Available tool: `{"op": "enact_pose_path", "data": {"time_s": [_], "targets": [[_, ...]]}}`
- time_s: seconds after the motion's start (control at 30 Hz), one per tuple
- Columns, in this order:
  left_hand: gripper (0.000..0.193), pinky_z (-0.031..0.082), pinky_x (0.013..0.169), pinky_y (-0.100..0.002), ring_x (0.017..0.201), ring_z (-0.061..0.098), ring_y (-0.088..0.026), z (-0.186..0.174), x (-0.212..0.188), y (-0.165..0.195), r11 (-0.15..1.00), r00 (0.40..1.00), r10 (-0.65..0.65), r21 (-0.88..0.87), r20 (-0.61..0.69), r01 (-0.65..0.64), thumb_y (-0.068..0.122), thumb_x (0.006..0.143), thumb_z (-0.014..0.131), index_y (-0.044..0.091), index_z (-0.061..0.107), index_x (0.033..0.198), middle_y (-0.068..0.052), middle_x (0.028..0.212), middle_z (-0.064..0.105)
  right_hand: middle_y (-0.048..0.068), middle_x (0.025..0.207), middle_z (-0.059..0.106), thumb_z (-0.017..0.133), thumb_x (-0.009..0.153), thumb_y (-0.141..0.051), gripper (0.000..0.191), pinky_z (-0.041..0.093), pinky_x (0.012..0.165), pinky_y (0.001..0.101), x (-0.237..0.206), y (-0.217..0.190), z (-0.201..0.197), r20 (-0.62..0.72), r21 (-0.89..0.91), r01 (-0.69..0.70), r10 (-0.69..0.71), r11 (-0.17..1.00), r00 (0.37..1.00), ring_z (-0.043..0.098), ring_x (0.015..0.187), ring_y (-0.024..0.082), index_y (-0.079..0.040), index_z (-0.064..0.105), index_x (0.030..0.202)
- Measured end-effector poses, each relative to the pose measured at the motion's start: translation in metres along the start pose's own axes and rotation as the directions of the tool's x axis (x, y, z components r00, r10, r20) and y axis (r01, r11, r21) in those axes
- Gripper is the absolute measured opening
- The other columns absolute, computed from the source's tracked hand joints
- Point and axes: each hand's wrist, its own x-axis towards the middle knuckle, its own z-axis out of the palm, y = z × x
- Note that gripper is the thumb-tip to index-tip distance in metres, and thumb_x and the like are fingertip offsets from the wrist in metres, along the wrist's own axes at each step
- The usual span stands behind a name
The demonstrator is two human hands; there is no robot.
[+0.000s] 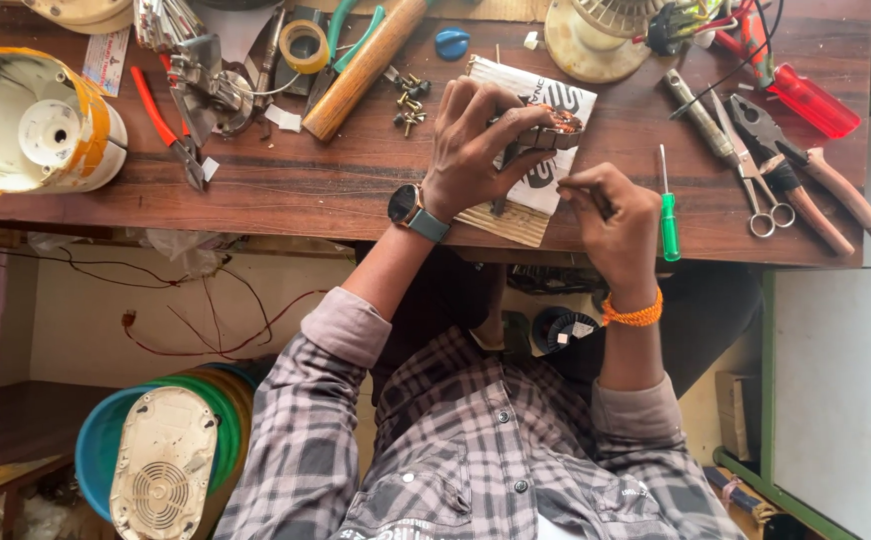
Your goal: The person sits at a workbench and works on a small electric motor armature, using their fingers to route and press copper winding wire around the armature slots, turning the armature as they go. They hold the motor in one hand while guiding the wire with the other throughout the clip.
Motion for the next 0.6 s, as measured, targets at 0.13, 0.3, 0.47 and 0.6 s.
{"op": "enact_pose_path", "data": {"time_s": [0.13, 0.3, 0.47, 0.6], "targets": [[0.049, 0.045, 0.09, -0.037, 0.1, 0.049, -0.019, -0.001, 0.0, 0.0, 1.0, 1.0, 0.005, -0.001, 0.012, -0.005, 0.04, 0.082, 0.091, 0.023, 0.069, 0.121, 0.004, 0.107, 0.056, 0.001, 0.077, 0.069, 0.073, 0.098, 0.004, 0.007, 0.035, 0.053, 0.0221, 0.006, 0.007, 0.003, -0.013, 0.013, 0.029, -0.029, 1.0, 1.0, 0.05, 0.062, 0.002, -0.002, 0.073, 0.103], [0.049, 0.045, 0.09, -0.037, 0.099, 0.048, -0.021, -0.004, 0.001, 0.002, 1.0, 1.0, -0.003, -0.014, 0.004, 0.003, 0.04, 0.079, 0.092, 0.021, 0.069, 0.119, 0.003, 0.106, 0.056, -0.002, 0.083, 0.069, 0.072, 0.098, 0.003, 0.007, 0.04, 0.058, 0.0204, 0.008, 0.01, -0.001, -0.073, 0.045, 0.011, -0.007, 0.999, 0.997, 0.056, 0.069, 0.0, -0.001, 0.071, 0.104], [0.048, 0.047, 0.092, -0.038, 0.101, 0.05, -0.021, -0.009, 0.006, 0.003, 1.0, 0.999, -0.024, -0.009, 0.028, 0.024, 0.036, 0.078, 0.092, 0.021, 0.07, 0.118, 0.003, 0.108, 0.058, 0.001, 0.069, 0.061, 0.077, 0.095, 0.0, 0.006, 0.031, 0.052, 0.0236, 0.004, 0.008, 0.001, -0.105, 0.043, -0.062, 0.067, 0.997, 0.992, 0.044, 0.059, 0.004, 0.0, 0.073, 0.098], [0.046, 0.047, 0.092, -0.038, 0.102, 0.05, -0.021, -0.01, 0.007, 0.005, 0.999, 0.998, -0.042, 0.022, 0.053, 0.041, 0.035, 0.079, 0.093, 0.022, 0.071, 0.118, 0.004, 0.109, 0.059, 0.0, 0.073, 0.067, 0.074, 0.095, 0.001, 0.005, 0.036, 0.054, 0.0215, -0.001, 0.006, 0.008, -0.054, 0.096, 0.001, 0.004, 0.995, 0.999, 0.05, 0.061, 0.002, 0.0, 0.072, 0.099]]}}
